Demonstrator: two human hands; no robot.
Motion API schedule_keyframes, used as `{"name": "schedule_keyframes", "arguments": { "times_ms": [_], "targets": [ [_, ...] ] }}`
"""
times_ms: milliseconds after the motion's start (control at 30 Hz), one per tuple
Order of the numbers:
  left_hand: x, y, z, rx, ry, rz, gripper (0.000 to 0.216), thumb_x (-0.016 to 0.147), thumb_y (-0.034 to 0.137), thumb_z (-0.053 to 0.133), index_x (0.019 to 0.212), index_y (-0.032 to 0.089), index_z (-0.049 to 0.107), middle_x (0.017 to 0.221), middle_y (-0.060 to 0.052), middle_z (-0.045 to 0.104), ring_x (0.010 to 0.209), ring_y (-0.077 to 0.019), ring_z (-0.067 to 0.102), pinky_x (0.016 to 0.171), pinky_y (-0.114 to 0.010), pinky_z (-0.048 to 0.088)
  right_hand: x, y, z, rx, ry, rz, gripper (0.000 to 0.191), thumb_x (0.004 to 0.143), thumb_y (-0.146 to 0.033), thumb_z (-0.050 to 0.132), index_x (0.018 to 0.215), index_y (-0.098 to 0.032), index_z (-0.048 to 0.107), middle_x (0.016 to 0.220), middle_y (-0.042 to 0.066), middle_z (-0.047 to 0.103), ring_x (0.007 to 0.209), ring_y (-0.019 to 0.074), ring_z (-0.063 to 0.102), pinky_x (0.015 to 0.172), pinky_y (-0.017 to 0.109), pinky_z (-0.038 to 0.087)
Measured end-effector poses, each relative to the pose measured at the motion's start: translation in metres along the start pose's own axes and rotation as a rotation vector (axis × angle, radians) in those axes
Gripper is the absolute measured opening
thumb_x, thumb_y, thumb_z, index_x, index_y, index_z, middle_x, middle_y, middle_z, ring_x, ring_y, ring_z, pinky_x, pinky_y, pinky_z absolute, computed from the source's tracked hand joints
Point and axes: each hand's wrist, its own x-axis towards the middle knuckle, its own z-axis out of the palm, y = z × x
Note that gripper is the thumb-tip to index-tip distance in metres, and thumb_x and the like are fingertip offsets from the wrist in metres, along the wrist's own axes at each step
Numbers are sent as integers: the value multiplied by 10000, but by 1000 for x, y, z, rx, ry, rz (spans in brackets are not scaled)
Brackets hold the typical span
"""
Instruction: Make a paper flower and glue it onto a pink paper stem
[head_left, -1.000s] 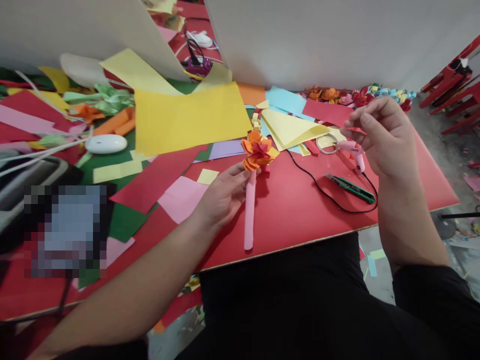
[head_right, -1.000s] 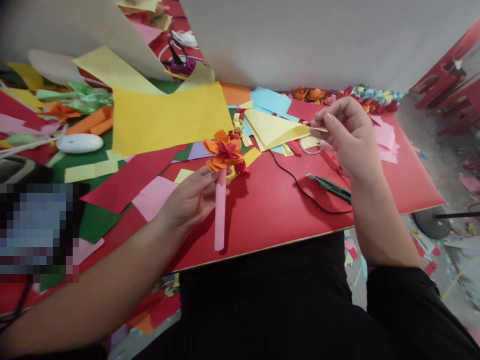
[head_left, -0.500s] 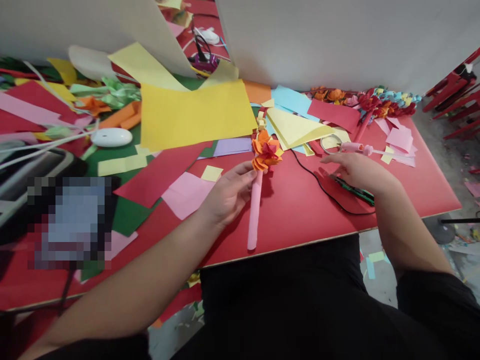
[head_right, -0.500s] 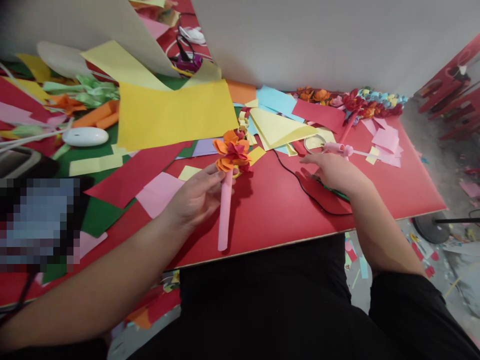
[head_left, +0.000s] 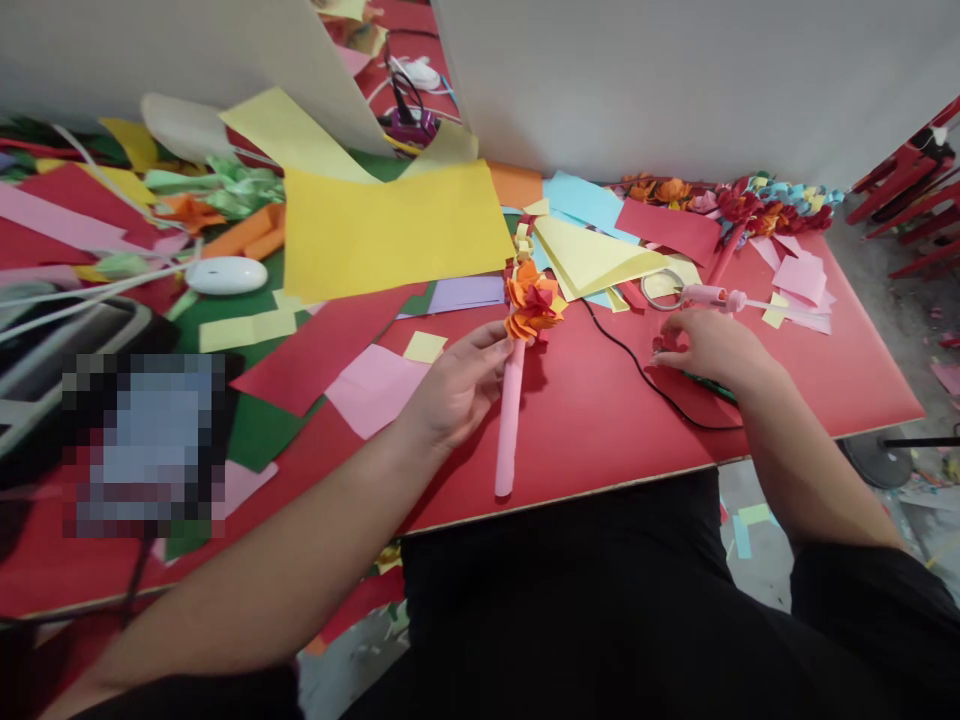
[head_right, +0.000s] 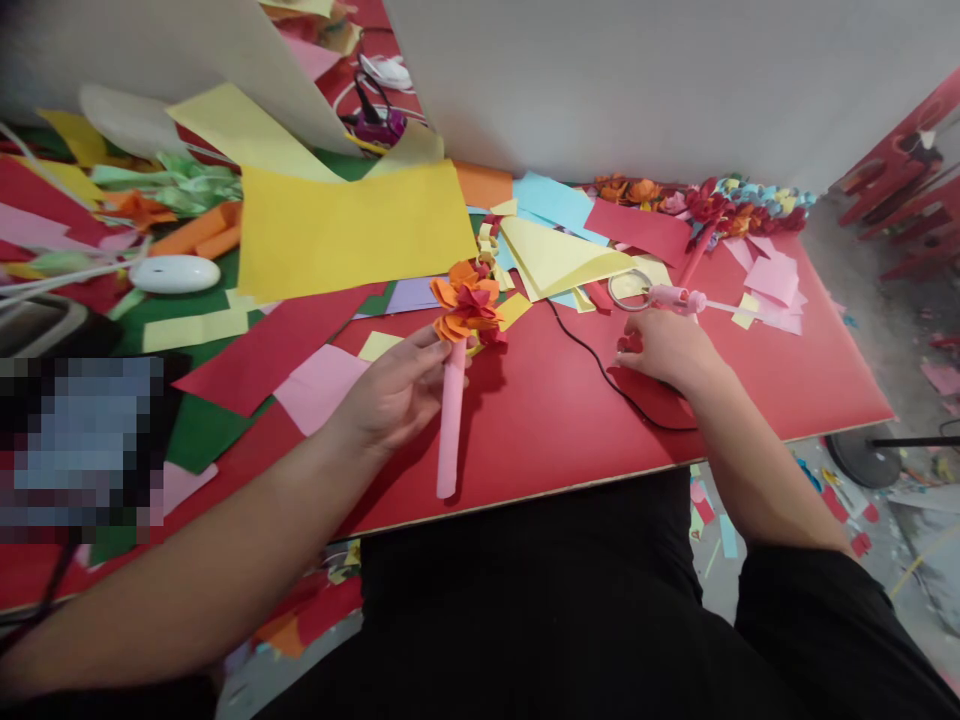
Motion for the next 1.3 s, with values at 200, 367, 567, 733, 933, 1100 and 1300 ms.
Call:
{"name": "schedule_keyframes", "arguments": {
  "times_ms": [200,367,567,733,933,1100,1300],
  "targets": [
    [0,0,-1,-12,6,-4,332,811,328,975,1065,199,805,864,-21,741,681,-135,676,562,-227,590,9,-16,26,10,13,38,110,943,-271,708,985,-228,800,1088,113,851,981,315,773,678,361,480],
    [1,0,-2,-18,7,-4,316,819,347,975,1039,198,803,842,-23,738,667,-138,666,558,-232,588,12,-21,30,55,22,15,52,908,-256,704,905,-231,750,1029,110,842,978,312,763,653,356,458],
    [-1,2,1,-36,-10,16,308,823,340,980,1031,196,803,881,-35,753,673,-134,651,570,-234,607,-1,-3,19,232,115,-119,235,934,-373,775,1122,-238,735,1268,114,811,1103,322,732,823,394,531],
    [-2,2,1,-51,-8,15,303,834,312,972,1044,178,801,857,-28,730,684,-127,656,587,-218,607,-21,10,9,489,235,-39,276,964,-510,773,1004,-238,744,1013,87,787,777,239,641,727,389,491],
    [0,1,-1,-47,-16,-5,286,851,309,965,1034,179,786,834,-19,725,658,-129,661,561,-215,596,-33,11,31,1525,27,-318,747,727,-807,962,759,-267,447,658,-80,441,514,108,309,498,271,353],
    [2,1,-1,-60,39,-22,268,826,255,972,1018,172,806,900,-40,771,698,-121,680,628,-199,620,-32,-5,58,1991,-248,-705,806,759,-726,1012,686,-240,373,577,-109,329,473,97,231,426,218,290],
    [4,0,-3,-57,54,-27,250,833,246,966,1041,194,837,925,-41,779,705,-120,678,610,-193,606,-29,-14,69,2162,-348,-916,633,829,-603,1018,690,-257,506,561,-94,369,488,122,269,419,234,312]
  ]
}}
